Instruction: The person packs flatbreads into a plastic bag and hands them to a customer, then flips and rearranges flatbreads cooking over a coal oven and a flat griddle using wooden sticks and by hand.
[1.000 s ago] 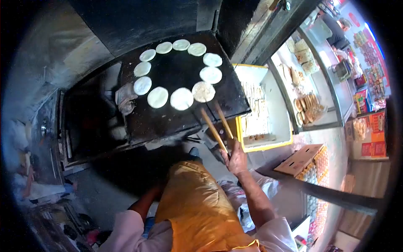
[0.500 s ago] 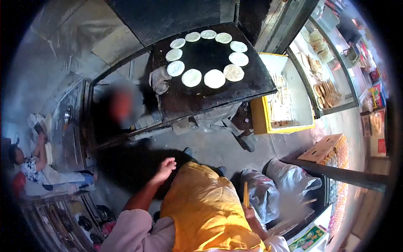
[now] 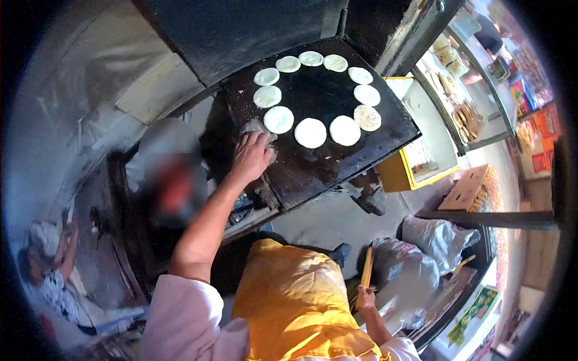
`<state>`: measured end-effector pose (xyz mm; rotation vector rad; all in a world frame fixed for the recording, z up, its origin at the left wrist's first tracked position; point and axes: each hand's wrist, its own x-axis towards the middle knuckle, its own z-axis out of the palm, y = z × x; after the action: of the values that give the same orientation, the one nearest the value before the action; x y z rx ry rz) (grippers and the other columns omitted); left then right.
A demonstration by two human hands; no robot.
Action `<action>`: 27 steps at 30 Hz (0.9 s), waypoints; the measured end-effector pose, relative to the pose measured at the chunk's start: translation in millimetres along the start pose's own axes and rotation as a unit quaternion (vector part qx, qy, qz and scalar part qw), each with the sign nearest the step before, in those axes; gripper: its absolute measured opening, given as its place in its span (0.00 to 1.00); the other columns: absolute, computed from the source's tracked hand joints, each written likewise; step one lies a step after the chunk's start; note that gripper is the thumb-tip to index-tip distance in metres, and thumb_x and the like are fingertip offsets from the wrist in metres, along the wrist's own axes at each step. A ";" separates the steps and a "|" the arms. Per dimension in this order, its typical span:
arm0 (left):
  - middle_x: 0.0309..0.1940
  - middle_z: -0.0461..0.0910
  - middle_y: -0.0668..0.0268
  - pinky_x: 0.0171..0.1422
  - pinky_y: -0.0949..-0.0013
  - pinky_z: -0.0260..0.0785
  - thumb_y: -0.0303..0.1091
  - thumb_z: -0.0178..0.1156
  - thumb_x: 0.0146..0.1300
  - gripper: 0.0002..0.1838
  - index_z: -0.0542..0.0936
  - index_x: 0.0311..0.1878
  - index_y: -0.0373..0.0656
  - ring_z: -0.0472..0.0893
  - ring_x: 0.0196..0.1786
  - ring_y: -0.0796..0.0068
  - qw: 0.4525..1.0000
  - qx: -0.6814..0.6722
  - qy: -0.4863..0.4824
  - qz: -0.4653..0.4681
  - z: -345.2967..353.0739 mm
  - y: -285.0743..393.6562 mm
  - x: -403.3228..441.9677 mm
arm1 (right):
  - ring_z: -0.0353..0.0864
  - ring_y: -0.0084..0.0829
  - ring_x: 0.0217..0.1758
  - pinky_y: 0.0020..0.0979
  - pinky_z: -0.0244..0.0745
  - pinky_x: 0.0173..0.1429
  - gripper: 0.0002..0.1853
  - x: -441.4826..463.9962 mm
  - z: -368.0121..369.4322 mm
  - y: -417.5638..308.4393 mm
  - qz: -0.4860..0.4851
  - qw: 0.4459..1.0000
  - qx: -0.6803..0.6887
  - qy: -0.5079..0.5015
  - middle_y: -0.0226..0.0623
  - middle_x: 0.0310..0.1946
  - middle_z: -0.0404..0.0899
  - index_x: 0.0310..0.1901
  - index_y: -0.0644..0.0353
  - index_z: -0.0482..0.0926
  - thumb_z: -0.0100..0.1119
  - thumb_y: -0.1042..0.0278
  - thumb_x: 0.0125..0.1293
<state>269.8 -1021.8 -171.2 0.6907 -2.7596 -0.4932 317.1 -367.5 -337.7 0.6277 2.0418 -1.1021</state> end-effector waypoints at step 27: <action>0.35 0.75 0.61 0.55 0.54 0.62 0.34 0.57 0.63 0.06 0.76 0.33 0.45 0.76 0.45 0.59 0.957 -0.020 -0.082 0.277 9.1 -70.1 44.7 | 0.74 0.26 0.25 0.32 0.71 0.28 0.27 -181.4 251.7 -31.1 0.103 0.988 0.073 0.089 0.35 0.26 0.76 0.43 0.66 0.74 0.65 0.46 0.62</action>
<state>257.1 -1099.6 -199.0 -0.1546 -2.9063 -0.4905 499.6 -612.4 -274.7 1.0203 2.0028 -1.1121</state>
